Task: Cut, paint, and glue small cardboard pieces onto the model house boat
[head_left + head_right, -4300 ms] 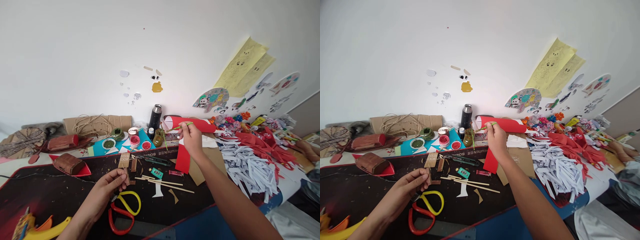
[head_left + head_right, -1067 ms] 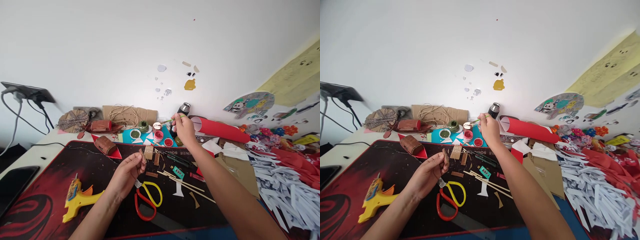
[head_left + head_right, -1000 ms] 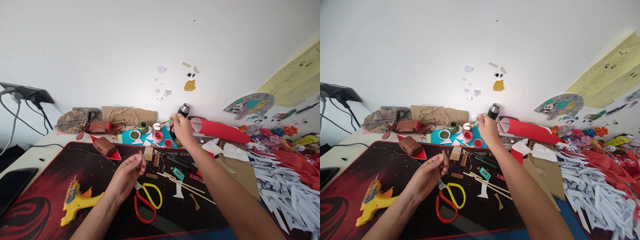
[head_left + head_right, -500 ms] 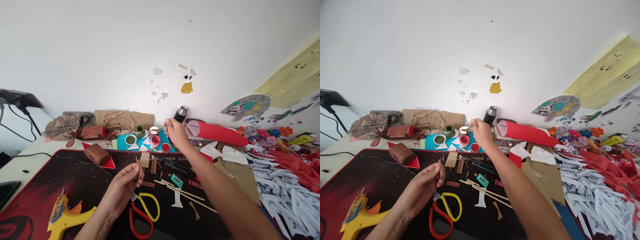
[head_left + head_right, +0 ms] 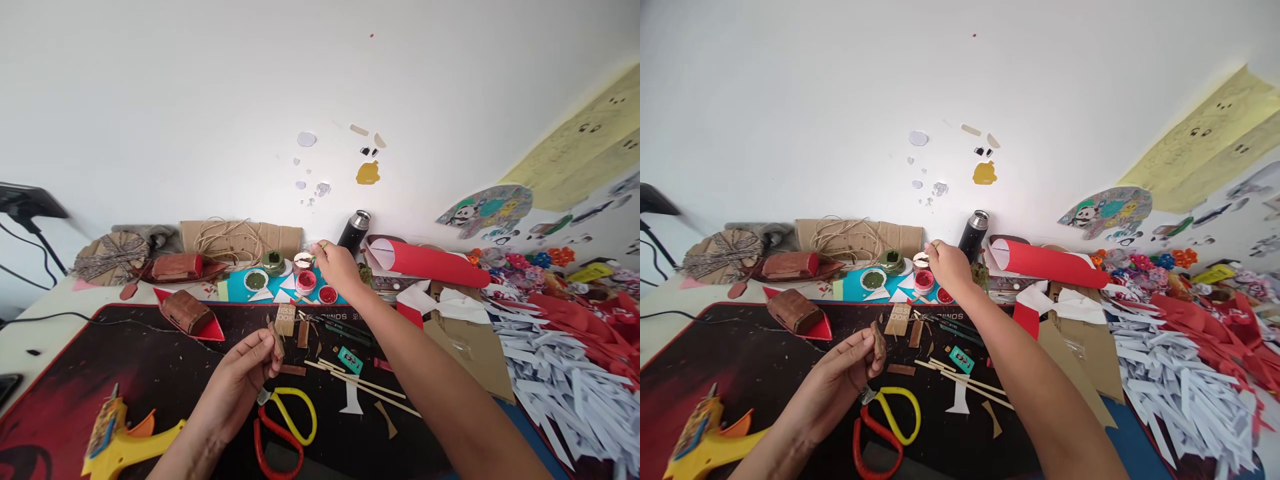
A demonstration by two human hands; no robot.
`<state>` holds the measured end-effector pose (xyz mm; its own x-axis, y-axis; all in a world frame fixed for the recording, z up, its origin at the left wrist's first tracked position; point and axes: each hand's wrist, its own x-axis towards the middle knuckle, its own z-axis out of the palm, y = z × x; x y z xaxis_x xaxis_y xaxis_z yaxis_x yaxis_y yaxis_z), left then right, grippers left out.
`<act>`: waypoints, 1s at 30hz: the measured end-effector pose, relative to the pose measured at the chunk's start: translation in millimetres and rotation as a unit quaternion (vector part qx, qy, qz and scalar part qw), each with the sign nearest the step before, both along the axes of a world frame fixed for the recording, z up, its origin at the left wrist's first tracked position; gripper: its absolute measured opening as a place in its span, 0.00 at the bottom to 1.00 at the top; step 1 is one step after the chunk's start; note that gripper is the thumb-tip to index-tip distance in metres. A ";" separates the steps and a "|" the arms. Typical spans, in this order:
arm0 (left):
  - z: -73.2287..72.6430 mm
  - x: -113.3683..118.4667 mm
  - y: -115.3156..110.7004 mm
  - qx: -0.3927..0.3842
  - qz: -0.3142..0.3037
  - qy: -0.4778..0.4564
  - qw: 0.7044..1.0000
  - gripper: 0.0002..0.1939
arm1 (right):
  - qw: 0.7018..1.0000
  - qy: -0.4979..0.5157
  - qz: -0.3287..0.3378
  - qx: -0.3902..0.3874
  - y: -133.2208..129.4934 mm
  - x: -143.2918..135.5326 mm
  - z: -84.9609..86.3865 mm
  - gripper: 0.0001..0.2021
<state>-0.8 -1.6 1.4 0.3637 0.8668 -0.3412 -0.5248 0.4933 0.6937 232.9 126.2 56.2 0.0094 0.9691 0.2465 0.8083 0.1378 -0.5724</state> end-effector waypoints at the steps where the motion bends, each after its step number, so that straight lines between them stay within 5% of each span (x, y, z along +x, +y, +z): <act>1: 0.1 0.0 -0.1 0.000 0.001 0.000 1.000 0.22 | 1.000 0.003 -0.005 0.005 0.0 0.0 -1.0 0.18; 30: -1.7 0.0 -2.6 0.000 -0.034 0.012 0.999 0.22 | 0.990 0.113 -0.034 0.079 -17.3 28.1 -2.5 0.20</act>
<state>-0.8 -4.1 -0.3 0.4136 0.8404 -0.3502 -0.4726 0.5269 0.7065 261.0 109.0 53.7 0.1453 0.9136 0.3798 0.6724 0.1905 -0.7153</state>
